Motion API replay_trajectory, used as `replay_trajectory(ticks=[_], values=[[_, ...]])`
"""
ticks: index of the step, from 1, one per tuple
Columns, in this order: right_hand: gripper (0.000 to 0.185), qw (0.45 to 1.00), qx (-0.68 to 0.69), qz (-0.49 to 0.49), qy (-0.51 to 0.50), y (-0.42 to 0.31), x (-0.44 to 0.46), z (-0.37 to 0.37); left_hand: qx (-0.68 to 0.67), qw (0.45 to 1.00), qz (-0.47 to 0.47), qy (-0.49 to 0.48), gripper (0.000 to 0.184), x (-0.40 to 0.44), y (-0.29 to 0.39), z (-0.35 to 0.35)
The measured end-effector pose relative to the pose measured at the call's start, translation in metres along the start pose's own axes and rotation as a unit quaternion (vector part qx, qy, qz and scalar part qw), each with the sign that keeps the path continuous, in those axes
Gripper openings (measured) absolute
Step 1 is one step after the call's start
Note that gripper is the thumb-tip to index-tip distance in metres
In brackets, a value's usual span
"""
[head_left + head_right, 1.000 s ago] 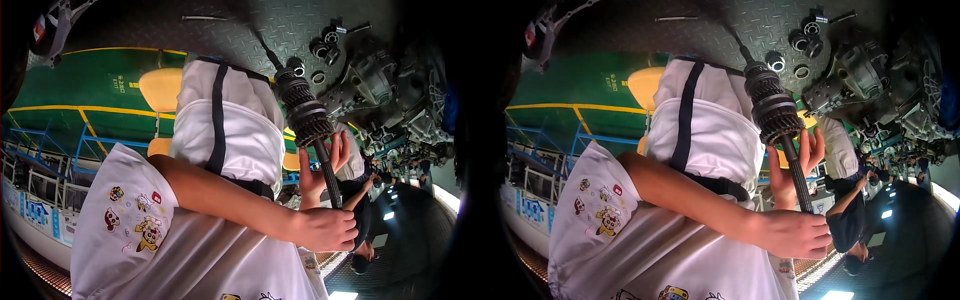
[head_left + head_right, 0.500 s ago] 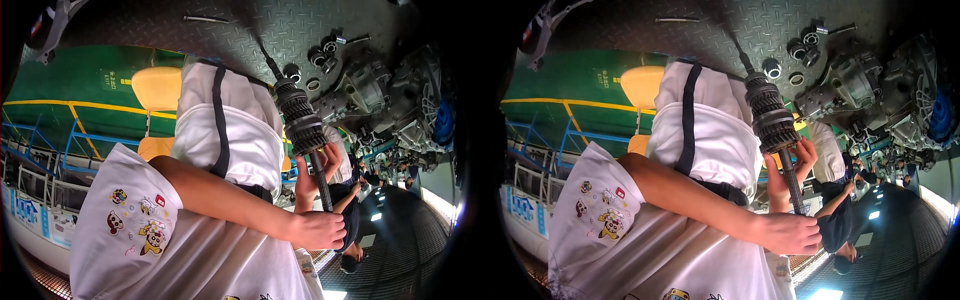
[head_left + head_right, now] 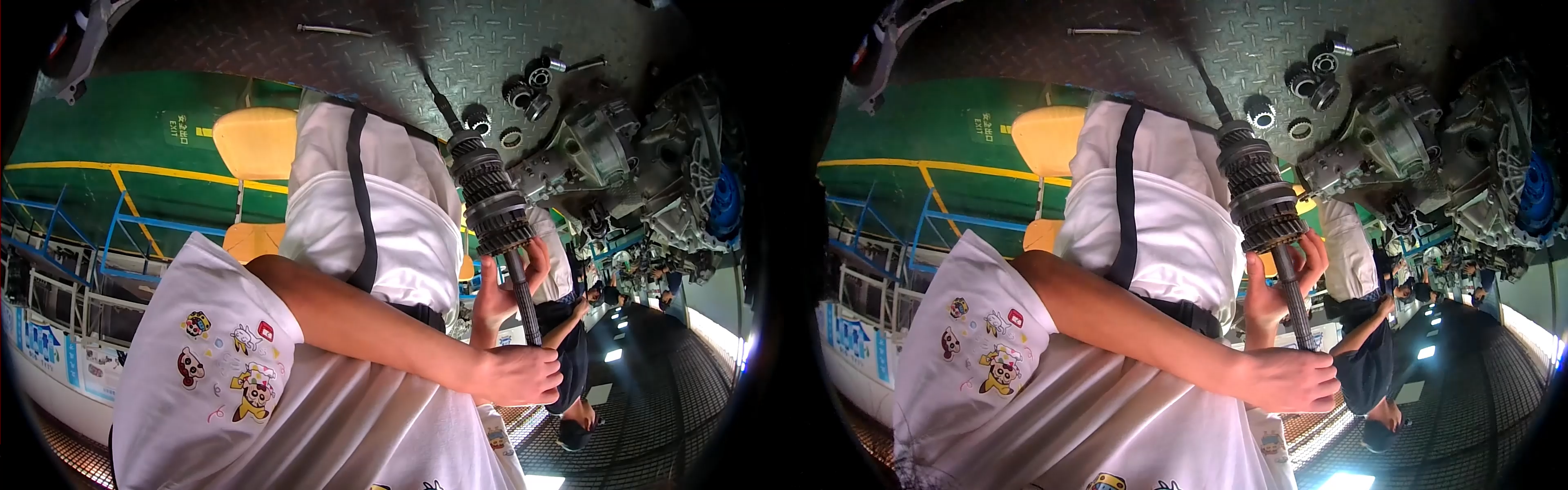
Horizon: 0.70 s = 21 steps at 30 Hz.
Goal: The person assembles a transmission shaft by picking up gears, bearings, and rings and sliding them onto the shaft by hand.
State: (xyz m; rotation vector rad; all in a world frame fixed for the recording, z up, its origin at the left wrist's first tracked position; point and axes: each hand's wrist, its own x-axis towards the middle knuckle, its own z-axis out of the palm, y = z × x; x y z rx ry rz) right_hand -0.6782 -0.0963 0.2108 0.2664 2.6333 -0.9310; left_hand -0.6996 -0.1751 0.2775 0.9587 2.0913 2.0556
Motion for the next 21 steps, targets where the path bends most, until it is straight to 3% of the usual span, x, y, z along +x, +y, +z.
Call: replay_trajectory(ticks=[3, 6, 12, 21], values=[[0.085, 1.000, -0.024, 0.001, -0.013, 0.007, -0.002, -0.005, 0.011, 1.000, -0.003, -0.002, 0.023, 0.000, 0.000, 0.001], [0.077, 0.999, 0.023, -0.015, 0.033, -0.004, -0.003, 0.003, 0.008, 1.000, -0.001, -0.003, 0.024, -0.001, 0.000, 0.003], [0.063, 0.999, -0.037, -0.018, 0.003, -0.004, -0.004, -0.004, 0.003, 1.000, -0.002, 0.007, 0.023, -0.001, 0.001, 0.001], [0.064, 0.996, -0.079, -0.032, 0.005, -0.006, 0.001, -0.006, 0.015, 1.000, 0.000, 0.028, 0.021, 0.002, -0.002, -0.008]])
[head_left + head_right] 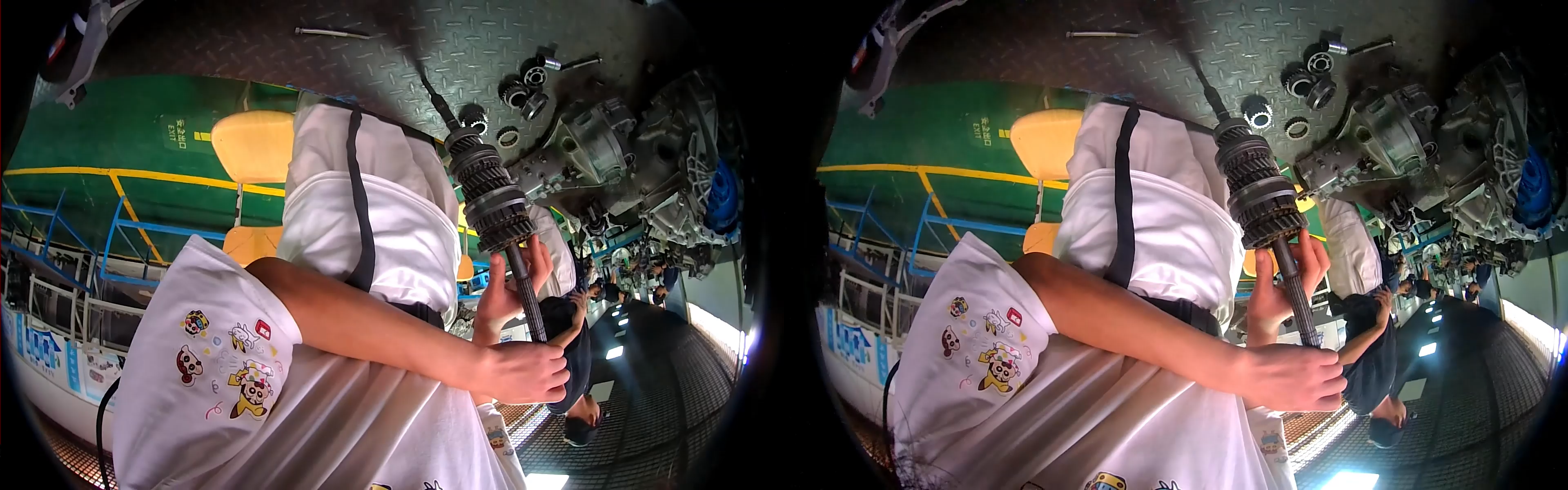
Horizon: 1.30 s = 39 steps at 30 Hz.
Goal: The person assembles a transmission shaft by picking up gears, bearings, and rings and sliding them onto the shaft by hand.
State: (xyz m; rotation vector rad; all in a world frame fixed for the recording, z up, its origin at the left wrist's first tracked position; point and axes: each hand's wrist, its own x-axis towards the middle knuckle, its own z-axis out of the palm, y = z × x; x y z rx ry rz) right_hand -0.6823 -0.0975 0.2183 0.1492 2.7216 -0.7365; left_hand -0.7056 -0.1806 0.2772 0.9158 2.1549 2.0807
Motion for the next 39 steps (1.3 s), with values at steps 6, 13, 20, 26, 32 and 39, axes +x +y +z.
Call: replay_trajectory(ticks=[6, 13, 20, 26, 32, 39], values=[[0.059, 0.996, 0.076, 0.041, 0.026, -0.003, 0.003, 0.008, 0.004, 1.000, 0.000, 0.017, 0.019, 0.004, -0.002, -0.004], [0.049, 0.996, 0.069, 0.012, 0.058, -0.020, 0.024, 0.019, 0.045, 0.993, 0.027, 0.102, 0.021, 0.013, -0.014, -0.036], [0.076, 0.989, -0.122, -0.076, 0.016, -0.037, 0.037, 0.012, 0.033, 0.994, 0.065, 0.081, 0.017, -0.009, -0.006, -0.058], [0.089, 0.975, -0.007, -0.175, -0.137, -0.035, 0.030, -0.004, 0.032, 0.992, 0.079, 0.096, 0.019, -0.027, -0.001, -0.064], [0.071, 0.967, -0.002, -0.206, -0.153, -0.048, 0.047, -0.004, 0.020, 0.992, 0.095, 0.077, 0.021, -0.037, 0.000, -0.078], [0.094, 0.993, -0.032, -0.110, -0.011, -0.045, 0.019, 0.028, -0.005, 0.990, 0.096, 0.106, 0.021, -0.037, 0.000, -0.074]])
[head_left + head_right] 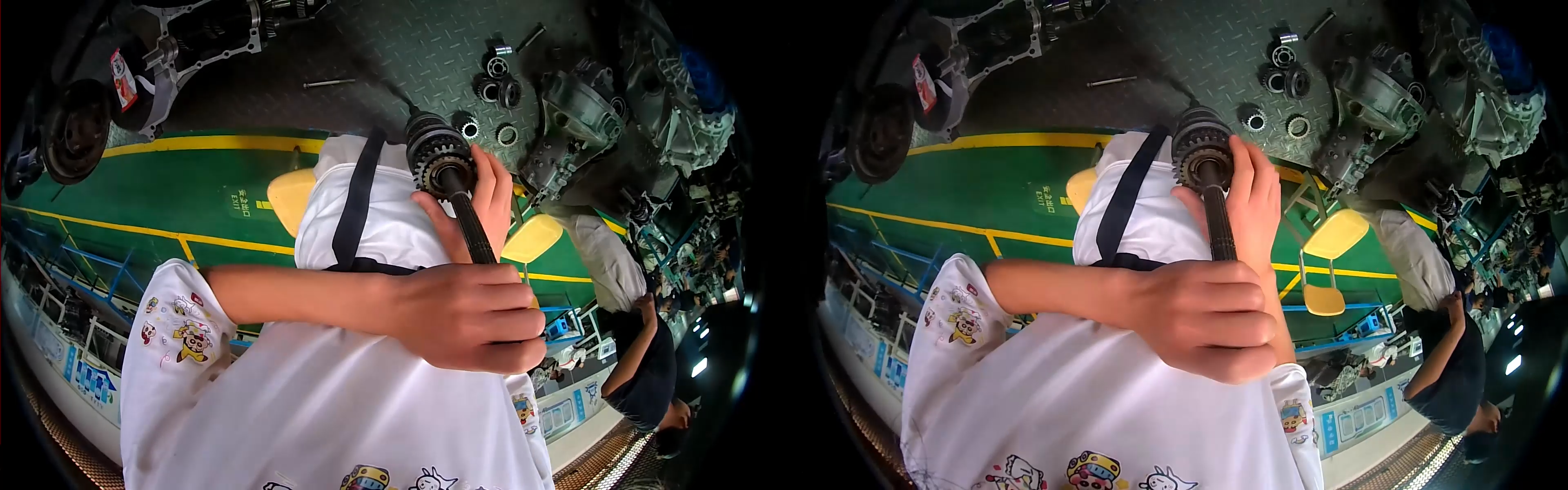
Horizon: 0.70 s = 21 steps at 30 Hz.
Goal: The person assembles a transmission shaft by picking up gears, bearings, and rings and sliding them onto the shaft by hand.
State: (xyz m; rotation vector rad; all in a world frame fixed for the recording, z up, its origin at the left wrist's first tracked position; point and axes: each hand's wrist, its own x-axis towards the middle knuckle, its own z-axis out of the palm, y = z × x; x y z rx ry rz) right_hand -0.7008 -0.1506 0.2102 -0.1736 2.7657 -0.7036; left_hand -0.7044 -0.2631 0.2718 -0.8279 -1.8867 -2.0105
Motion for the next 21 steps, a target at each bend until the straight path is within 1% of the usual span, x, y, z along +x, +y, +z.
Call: replay_trajectory(ticks=[2, 3, 6, 7, 10, 11, 14, 15, 18, 19, 21], values=[[0.096, 1.000, -0.019, 0.017, -0.004, -0.006, -0.004, -0.001, 0.002, 1.000, -0.007, 0.022, 0.027, 0.001, 0.001, 0.005], [0.095, 0.999, -0.019, 0.028, -0.025, -0.008, -0.005, -0.005, 0.003, 1.000, -0.010, 0.022, 0.027, 0.001, 0.001, 0.006], [0.095, 0.998, 0.039, 0.040, -0.015, -0.003, -0.010, -0.007, 0.007, 1.000, -0.013, 0.025, 0.027, 0.007, -0.003, 0.006], [0.082, 0.994, 0.101, 0.034, 0.013, 0.001, -0.011, -0.007, 0.010, 0.999, -0.014, 0.028, 0.027, 0.010, -0.004, 0.004], [0.066, 0.963, 0.230, 0.135, -0.032, 0.011, -0.017, -0.019, 0.016, 0.999, -0.008, 0.044, 0.025, 0.011, -0.008, 0.006], [0.058, 0.947, 0.276, 0.161, -0.047, 0.016, -0.015, -0.022, 0.017, 0.999, -0.005, 0.051, 0.025, 0.012, -0.009, 0.006], [0.036, 0.881, 0.401, 0.235, -0.090, 0.033, -0.005, -0.027, 0.000, 1.000, -0.001, 0.024, 0.024, 0.009, -0.008, -0.001], [0.033, 0.895, 0.399, 0.189, -0.059, 0.037, 0.000, -0.023, 0.003, 1.000, 0.001, 0.024, 0.023, 0.009, -0.007, -0.001], [0.033, 0.865, 0.450, 0.209, -0.075, 0.024, 0.013, -0.024, 0.009, 1.000, 0.006, 0.019, 0.023, 0.006, -0.005, 0.000], [0.035, 0.858, 0.453, 0.223, -0.097, 0.025, 0.014, -0.021, 0.009, 1.000, 0.007, 0.014, 0.022, 0.005, -0.005, 0.000], [0.035, 0.831, 0.488, 0.247, -0.103, 0.030, 0.012, -0.016, 0.009, 1.000, 0.009, 0.002, 0.022, 0.003, -0.003, 0.000]])
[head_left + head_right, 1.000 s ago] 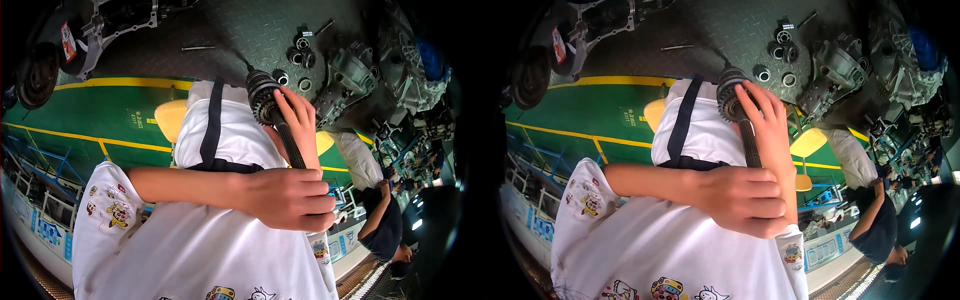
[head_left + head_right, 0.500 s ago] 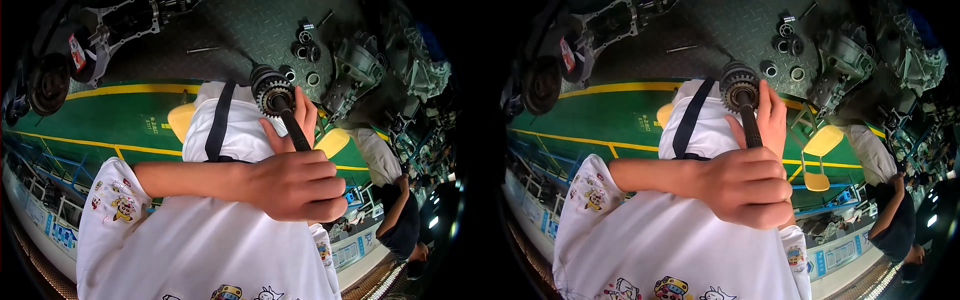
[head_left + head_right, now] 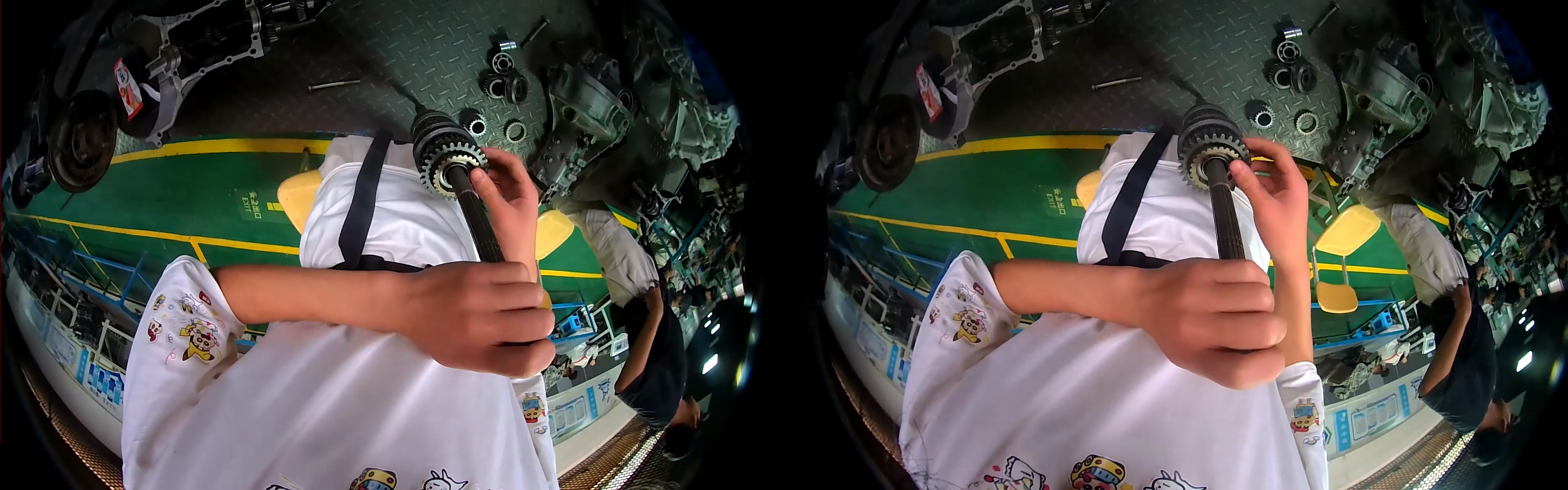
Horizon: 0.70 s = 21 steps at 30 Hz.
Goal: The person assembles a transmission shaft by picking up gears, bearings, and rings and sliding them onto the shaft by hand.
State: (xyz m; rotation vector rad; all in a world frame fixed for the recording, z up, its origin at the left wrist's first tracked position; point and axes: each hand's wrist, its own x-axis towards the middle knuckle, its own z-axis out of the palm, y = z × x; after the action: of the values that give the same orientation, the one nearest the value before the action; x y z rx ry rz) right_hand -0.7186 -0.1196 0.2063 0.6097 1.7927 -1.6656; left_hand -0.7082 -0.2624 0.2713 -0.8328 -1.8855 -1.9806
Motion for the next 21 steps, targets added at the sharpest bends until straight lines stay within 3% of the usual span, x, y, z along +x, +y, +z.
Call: replay_trajectory(ticks=[8, 11, 14, 21], values=[[0.034, 0.999, 0.038, 0.022, 0.021, 0.009, -0.001, 0.001, -0.029, 0.999, 0.003, -0.018, 0.028, -0.008, 0.003, 0.000], [0.033, 0.998, 0.024, -0.031, 0.040, 0.004, -0.002, 0.008, -0.027, 0.999, 0.011, -0.023, 0.028, -0.009, 0.003, 0.001], [0.032, 0.999, 0.031, -0.014, 0.021, -0.003, 0.001, 0.009, -0.010, 0.999, 0.014, -0.034, 0.028, -0.012, 0.005, 0.001], [0.029, 0.987, -0.157, -0.032, -0.021, -0.006, 0.012, 0.006, -0.001, 0.999, 0.027, -0.040, 0.026, -0.020, 0.010, 0.008]])
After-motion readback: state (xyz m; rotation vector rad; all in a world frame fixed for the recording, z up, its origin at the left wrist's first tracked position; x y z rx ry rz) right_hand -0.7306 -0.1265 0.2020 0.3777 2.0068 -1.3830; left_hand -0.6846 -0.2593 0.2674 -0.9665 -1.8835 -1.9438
